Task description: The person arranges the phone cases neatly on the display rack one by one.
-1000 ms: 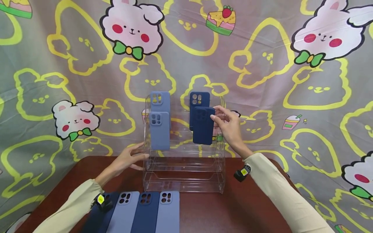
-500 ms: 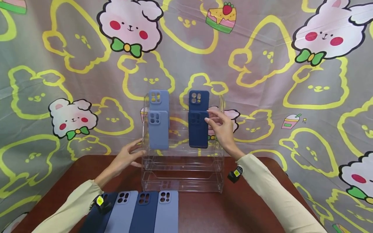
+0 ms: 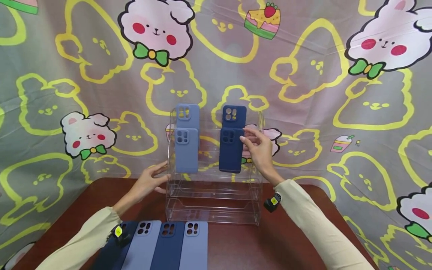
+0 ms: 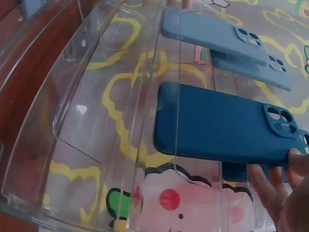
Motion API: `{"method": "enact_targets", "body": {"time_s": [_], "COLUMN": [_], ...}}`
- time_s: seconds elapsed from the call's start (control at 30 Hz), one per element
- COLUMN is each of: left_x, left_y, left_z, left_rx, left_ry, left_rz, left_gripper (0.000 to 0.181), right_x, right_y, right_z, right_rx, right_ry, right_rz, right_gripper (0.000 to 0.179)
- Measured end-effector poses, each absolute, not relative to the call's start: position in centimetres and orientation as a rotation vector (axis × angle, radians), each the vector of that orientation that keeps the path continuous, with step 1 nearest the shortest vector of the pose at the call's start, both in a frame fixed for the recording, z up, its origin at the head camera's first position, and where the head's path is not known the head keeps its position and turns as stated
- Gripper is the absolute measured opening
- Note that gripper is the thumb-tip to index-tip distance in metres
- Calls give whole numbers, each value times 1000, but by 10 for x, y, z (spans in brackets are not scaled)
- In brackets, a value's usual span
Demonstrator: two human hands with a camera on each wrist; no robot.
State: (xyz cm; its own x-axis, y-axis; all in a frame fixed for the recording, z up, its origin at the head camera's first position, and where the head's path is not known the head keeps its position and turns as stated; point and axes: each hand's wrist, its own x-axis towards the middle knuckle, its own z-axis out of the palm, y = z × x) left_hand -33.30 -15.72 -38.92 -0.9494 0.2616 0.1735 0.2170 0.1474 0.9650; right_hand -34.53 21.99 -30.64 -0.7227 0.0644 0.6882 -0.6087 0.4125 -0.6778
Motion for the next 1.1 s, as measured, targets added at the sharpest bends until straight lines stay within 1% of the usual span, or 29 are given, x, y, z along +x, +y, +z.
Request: {"method": "enact_targets", "body": {"time_s": [0.17, 0.4, 0.5, 0.67, 0.77, 0.9, 1.1], "left_x": [-334, -332, -332, -332, -334, -337, -335], "left_y": [-158, -158, -156, -155, -158, -165, -166], "left_z": [-383, -380, -380, -378, -374, -370, -370], "left_rx": [505, 515, 521, 474, 388, 294, 254], "left_ry": [2329, 2313, 2311, 2267, 2139, 1996, 1992], "left_rz": [1961, 1906, 1895, 1887, 1920, 1962, 1949], "left_gripper": [70, 72, 73, 73, 71, 70, 74], "right_x": [-341, -337, -335, -328, -317, -301, -277], "right_y": [219, 218, 219, 221, 218, 208, 180], "right_z": [-302, -305, -308, -316, -323, -338, -370], "right_rx": [451, 444, 452, 507, 550, 618, 764], "right_ry": [-2045, -1996, -1964, -1937, -1946, -1988, -2134], "right_rz": [1240, 903, 878, 895, 897, 894, 933], "right_gripper": [35, 34, 34, 27, 23, 23, 23]}}
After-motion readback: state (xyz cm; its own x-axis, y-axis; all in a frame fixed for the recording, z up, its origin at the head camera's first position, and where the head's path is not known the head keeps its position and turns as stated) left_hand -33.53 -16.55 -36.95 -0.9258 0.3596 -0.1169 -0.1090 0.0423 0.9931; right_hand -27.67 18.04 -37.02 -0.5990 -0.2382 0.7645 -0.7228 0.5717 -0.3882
